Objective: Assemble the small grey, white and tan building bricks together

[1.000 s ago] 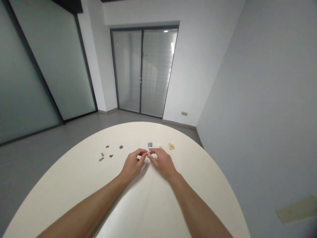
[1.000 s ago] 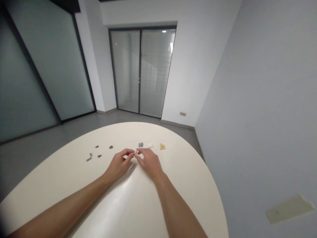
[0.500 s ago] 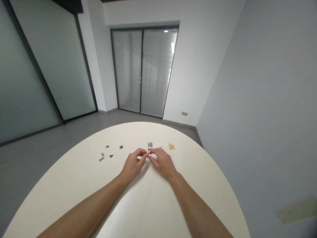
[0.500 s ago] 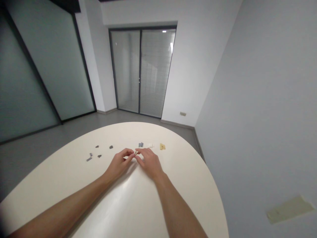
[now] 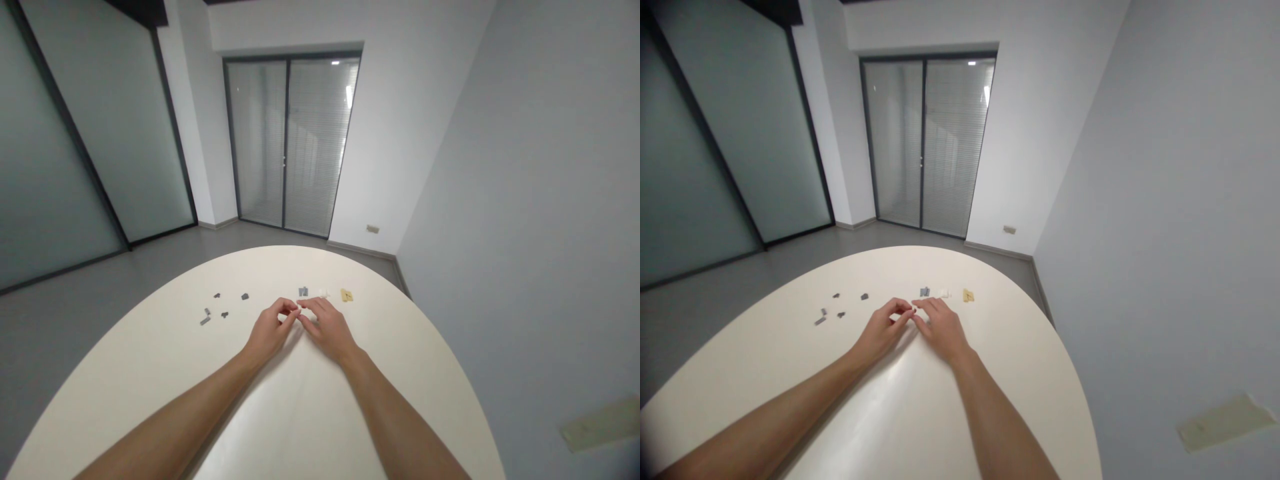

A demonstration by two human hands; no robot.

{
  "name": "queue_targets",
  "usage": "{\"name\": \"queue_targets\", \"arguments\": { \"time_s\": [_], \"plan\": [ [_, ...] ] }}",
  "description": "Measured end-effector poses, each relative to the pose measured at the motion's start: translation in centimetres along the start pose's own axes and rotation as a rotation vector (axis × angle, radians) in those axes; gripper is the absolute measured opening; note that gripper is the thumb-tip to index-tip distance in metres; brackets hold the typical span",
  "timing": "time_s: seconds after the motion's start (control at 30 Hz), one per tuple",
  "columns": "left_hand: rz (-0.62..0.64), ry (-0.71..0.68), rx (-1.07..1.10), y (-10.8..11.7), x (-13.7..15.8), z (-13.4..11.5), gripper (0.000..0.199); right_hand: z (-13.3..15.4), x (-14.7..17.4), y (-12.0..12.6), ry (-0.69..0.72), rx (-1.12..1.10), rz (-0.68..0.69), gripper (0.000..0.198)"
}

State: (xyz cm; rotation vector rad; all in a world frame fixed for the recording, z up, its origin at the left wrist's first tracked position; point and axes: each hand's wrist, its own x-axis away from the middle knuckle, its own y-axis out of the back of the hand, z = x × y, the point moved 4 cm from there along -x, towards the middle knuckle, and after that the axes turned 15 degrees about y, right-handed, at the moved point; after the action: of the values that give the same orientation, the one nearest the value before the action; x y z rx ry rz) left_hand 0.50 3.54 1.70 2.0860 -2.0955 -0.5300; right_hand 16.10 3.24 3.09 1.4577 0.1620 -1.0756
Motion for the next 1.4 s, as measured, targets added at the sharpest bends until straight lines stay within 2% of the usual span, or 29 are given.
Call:
{"name": "queue_targets", "arguments": {
  "time_s": [1.13,1.4],
  "plan": [
    [-0.044,-0.004,-0.015,0.23,-0.28,0.63,0.017,-0.11,0.01,-0.17,-0.056,-0.009,0.067,0.03],
    [-0.034,0.004,-0.02,0.21,-0.34,0.67,0.024,-0.31,0.12,-0.37,-0.034,0.014,0.064,0.035]
  ]
}}
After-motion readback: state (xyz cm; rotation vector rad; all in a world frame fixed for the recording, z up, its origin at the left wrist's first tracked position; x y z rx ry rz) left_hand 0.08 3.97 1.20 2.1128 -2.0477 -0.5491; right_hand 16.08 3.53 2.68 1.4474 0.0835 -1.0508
